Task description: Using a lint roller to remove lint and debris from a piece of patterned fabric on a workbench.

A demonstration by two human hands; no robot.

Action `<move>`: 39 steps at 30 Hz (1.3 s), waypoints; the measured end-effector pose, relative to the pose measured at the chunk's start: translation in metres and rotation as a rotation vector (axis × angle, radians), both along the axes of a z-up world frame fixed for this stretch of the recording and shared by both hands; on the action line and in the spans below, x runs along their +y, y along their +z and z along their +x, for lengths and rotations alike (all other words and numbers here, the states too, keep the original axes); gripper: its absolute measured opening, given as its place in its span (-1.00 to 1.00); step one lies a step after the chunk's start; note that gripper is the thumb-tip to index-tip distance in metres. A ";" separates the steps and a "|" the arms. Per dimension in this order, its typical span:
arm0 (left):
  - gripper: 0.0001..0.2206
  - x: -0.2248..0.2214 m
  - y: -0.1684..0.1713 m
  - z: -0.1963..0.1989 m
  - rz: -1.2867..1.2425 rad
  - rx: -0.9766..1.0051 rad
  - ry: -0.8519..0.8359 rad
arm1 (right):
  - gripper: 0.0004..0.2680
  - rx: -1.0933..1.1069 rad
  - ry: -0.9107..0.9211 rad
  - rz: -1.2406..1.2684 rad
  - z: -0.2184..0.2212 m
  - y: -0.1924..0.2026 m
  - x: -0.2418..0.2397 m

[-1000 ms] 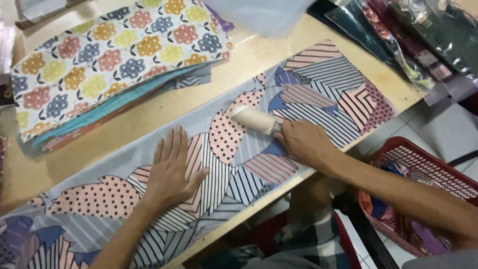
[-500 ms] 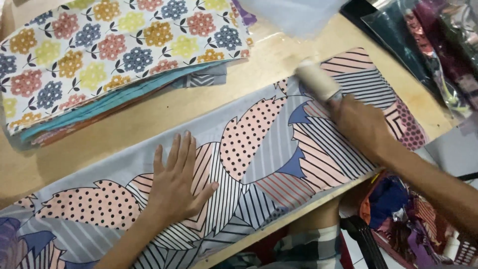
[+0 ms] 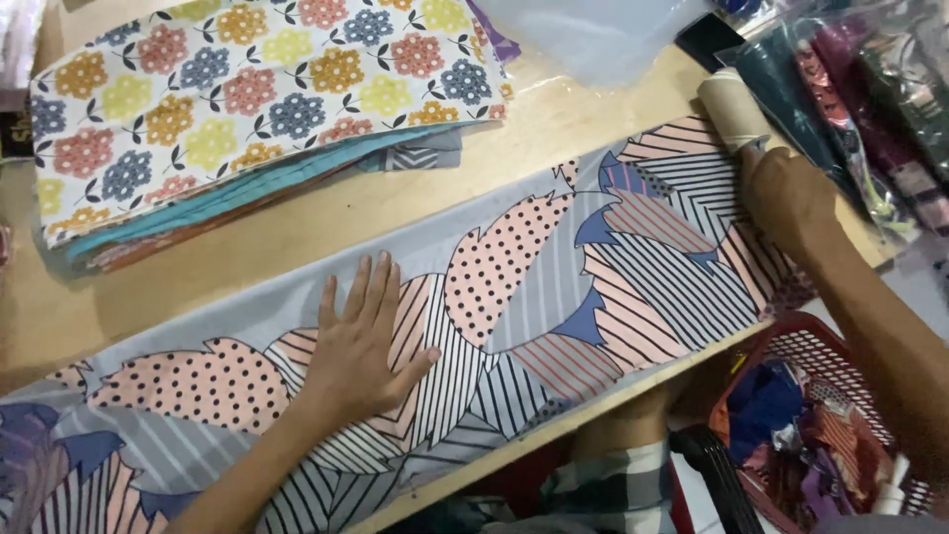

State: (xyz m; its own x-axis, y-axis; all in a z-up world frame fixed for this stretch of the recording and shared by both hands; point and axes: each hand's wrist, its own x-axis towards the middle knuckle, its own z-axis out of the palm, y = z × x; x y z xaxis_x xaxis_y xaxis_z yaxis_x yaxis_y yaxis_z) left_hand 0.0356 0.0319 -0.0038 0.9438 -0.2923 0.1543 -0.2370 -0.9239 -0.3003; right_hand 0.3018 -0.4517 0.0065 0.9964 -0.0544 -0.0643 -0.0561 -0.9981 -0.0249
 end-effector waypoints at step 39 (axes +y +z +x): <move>0.04 0.013 0.019 0.005 -0.465 0.299 0.109 | -0.71 0.020 0.380 0.003 -0.194 0.009 0.249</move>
